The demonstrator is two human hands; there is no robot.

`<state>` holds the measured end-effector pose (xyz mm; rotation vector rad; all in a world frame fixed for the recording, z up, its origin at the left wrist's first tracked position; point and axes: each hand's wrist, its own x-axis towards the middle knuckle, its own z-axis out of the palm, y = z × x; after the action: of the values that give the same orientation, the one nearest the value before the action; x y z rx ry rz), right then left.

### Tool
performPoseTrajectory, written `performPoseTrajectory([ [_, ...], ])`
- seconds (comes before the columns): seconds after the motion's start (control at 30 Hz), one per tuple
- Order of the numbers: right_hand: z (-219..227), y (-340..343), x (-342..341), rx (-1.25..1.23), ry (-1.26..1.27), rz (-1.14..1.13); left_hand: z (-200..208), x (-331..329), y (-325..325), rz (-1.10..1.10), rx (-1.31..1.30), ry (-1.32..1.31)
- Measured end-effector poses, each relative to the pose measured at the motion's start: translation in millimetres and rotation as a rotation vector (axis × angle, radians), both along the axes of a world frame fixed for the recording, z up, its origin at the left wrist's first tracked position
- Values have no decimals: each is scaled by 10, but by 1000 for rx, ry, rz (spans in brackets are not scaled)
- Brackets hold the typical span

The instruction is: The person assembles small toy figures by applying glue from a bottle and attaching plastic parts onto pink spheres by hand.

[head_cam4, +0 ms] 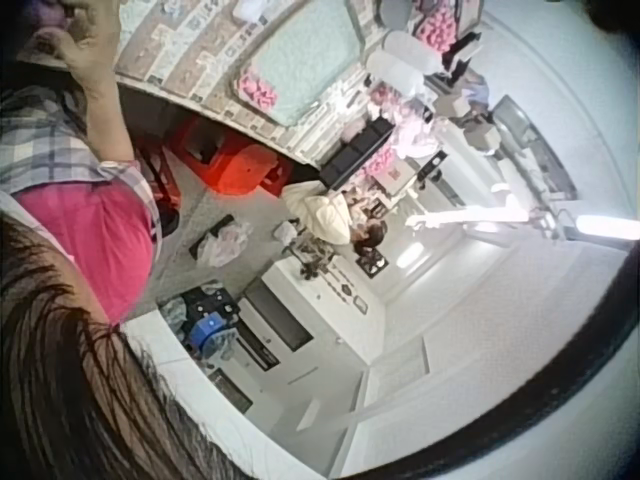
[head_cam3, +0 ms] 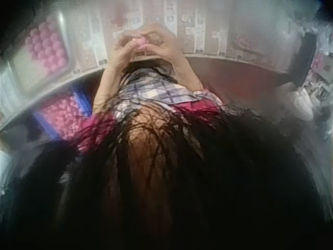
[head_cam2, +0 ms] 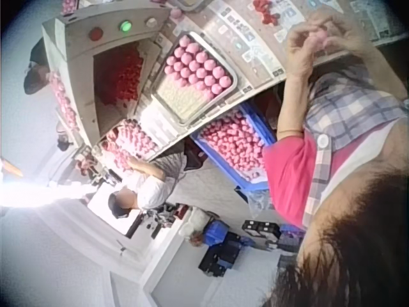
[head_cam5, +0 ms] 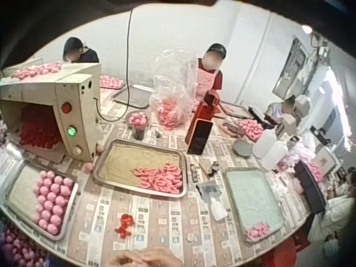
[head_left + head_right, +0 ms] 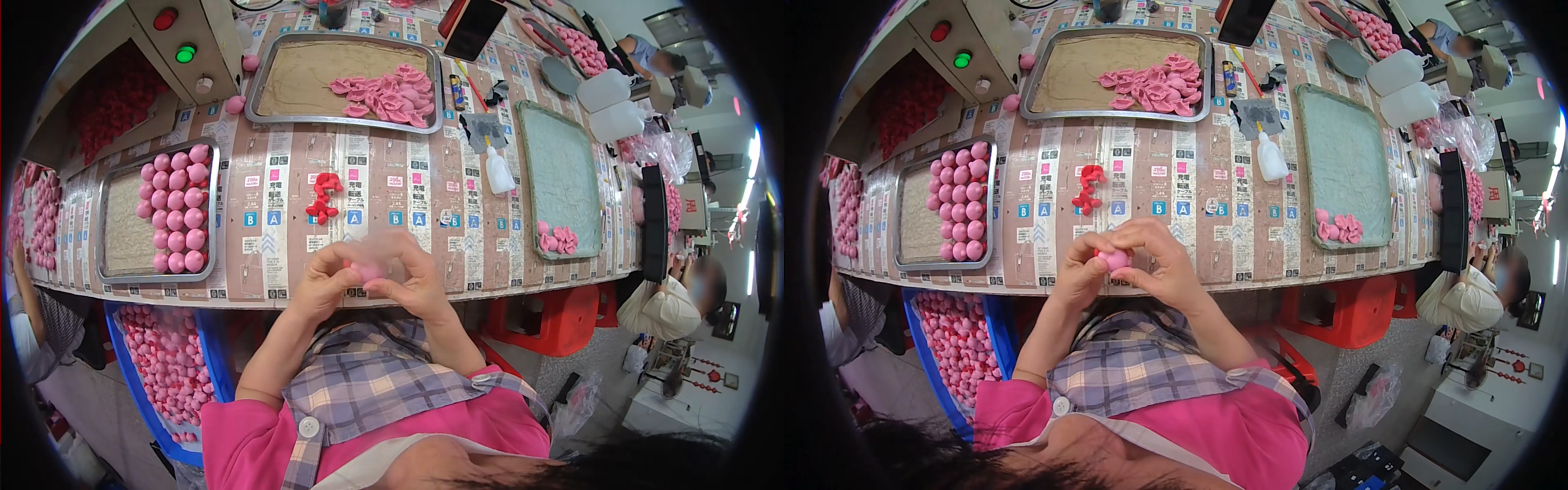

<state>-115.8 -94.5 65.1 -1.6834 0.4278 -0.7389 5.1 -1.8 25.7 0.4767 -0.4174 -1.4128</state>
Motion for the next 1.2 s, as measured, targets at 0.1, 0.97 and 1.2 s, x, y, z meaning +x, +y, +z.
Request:
performPoseTrajectory([
  [0.1,98,-74,-20,-297,97,2,161,97,-42,53,62,-419],
  [0.97,-64,123,-66,-301,-39,-54,304,11,-25,40,91,-410],
  [1.2,-152,157,-67,1218,-448,81,299,4,-57,458,40,-1411],
])
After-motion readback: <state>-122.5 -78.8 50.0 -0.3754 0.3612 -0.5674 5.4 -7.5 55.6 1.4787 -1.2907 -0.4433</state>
